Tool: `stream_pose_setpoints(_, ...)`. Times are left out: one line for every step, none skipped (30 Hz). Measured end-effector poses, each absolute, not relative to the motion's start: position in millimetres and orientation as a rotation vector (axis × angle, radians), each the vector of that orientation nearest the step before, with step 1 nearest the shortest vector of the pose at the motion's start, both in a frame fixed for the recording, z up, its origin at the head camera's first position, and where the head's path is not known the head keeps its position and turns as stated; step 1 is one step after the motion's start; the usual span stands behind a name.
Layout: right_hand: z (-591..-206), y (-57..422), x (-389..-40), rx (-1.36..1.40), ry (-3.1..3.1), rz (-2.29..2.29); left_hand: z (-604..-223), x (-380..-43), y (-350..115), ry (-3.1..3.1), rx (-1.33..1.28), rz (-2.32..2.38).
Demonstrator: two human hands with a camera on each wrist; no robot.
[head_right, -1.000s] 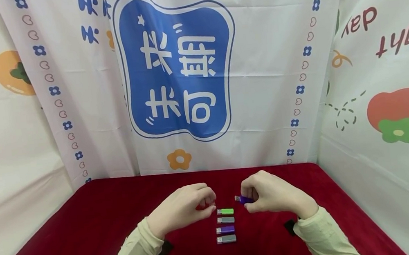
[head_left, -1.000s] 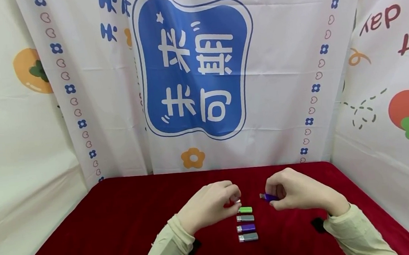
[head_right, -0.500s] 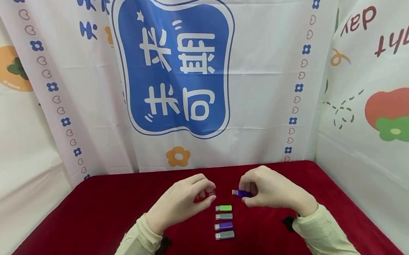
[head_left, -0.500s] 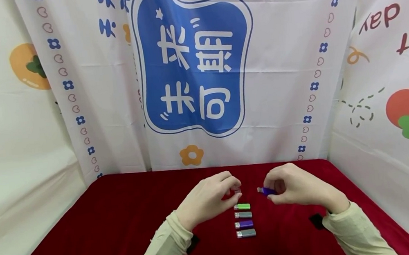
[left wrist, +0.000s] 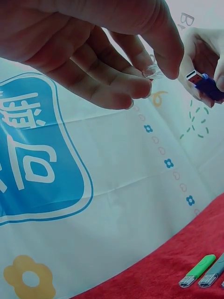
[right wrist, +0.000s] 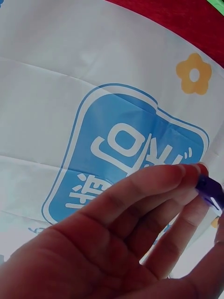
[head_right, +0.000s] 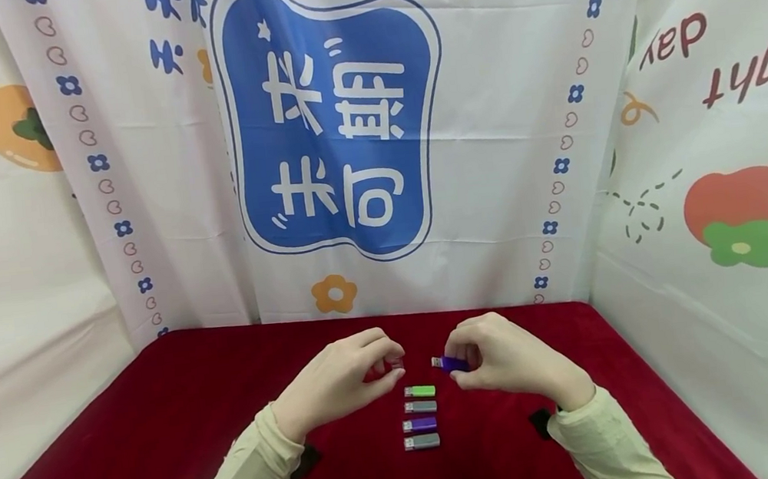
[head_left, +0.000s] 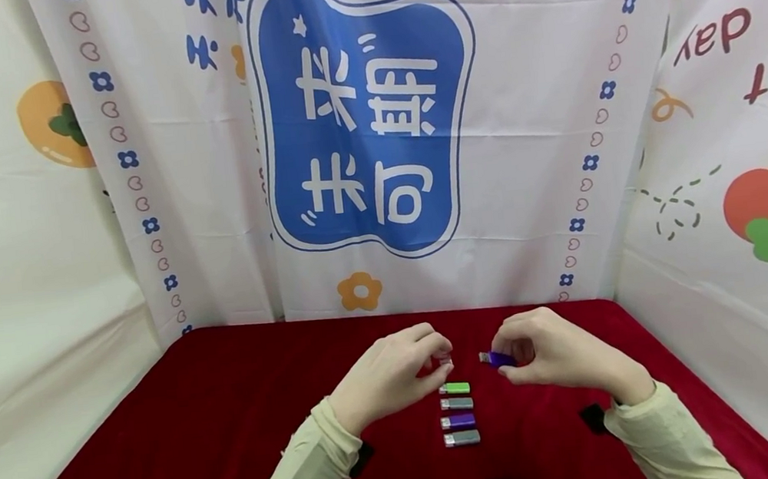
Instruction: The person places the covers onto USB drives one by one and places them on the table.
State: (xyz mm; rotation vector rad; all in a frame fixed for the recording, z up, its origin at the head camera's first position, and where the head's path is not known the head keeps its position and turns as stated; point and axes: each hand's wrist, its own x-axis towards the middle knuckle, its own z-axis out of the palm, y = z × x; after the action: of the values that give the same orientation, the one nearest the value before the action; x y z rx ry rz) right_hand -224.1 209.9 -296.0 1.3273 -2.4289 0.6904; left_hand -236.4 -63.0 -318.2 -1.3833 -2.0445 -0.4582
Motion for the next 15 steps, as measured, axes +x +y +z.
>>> stream_pose_setpoints(-296.2, 209.7, -224.1, 1.333, -2.425, 0.697, -318.2, -236.3, -62.6, -2.046, -1.383, -0.454)
stream_pose_setpoints(-296.3, 209.5, -224.1, 1.337, -2.420, 0.701, -318.1, -236.1, -62.5, -2.049, -1.384, -0.450)
stream_pose_setpoints(-296.4, 209.2, -224.0, 1.340, -2.416, 0.704, -318.1, -235.8, -62.4, -2.051, -1.385, -0.446)
stream_pose_setpoints(-296.5, 209.0, -224.0, 1.343, -2.411, 0.707, -318.0, -235.5, -62.5, -2.053, -1.383, -0.444)
stream_pose_setpoints(-296.8, 208.7, -224.0, 1.346, -2.404, 0.708, -317.9, -235.2, -62.6, -2.054, -1.382, -0.441)
stream_pose_setpoints(-297.0, 208.4, -224.0, 1.350, -2.399, 0.708, -317.8, -235.0, -62.7, -2.056, -1.381, -0.440)
stream_pose_setpoints(-297.4, 208.0, -224.1, 1.353, -2.394, 0.707, -318.1, -234.9, -62.9, -2.057, -1.378, -0.439)
stream_pose_setpoints(-297.7, 207.6, -224.2, 1.356, -2.389, 0.705, -318.5, -235.0, -62.9, -2.059, -1.376, -0.437)
stream_pose_setpoints(-298.1, 207.2, -224.2, 1.357, -2.387, 0.704, -319.1, -235.4, -62.7, -2.063, -1.375, -0.436)
stream_pose_setpoints(-298.4, 206.9, -224.1, 1.358, -2.385, 0.706, -319.7, -235.7, -62.4, -2.069, -1.375, -0.433)
stream_pose_setpoints(-298.7, 206.5, -223.9, 1.360, -2.384, 0.708, -320.4, -236.1, -62.0, -2.076, -1.376, -0.432)
stream_pose_setpoints(-299.0, 206.2, -223.8, 1.363, -2.383, 0.710, -321.3, -236.4, -61.6, -2.085, -1.379, -0.429)
stream_pose_setpoints(-299.3, 205.8, -223.8, 1.364, -2.383, 0.713, -322.1, -236.8, -61.2, -2.094, -1.381, -0.425)
stream_pose_setpoints(-299.6, 205.3, -224.0, 1.368, -2.383, 0.715, -323.0, -237.0, -60.9, -2.105, -1.383, -0.422)
stream_pose_setpoints(-299.8, 204.6, -224.1, 1.371, -2.382, 0.717, -323.7, -237.0, -60.8, -2.116, -1.383, -0.420)
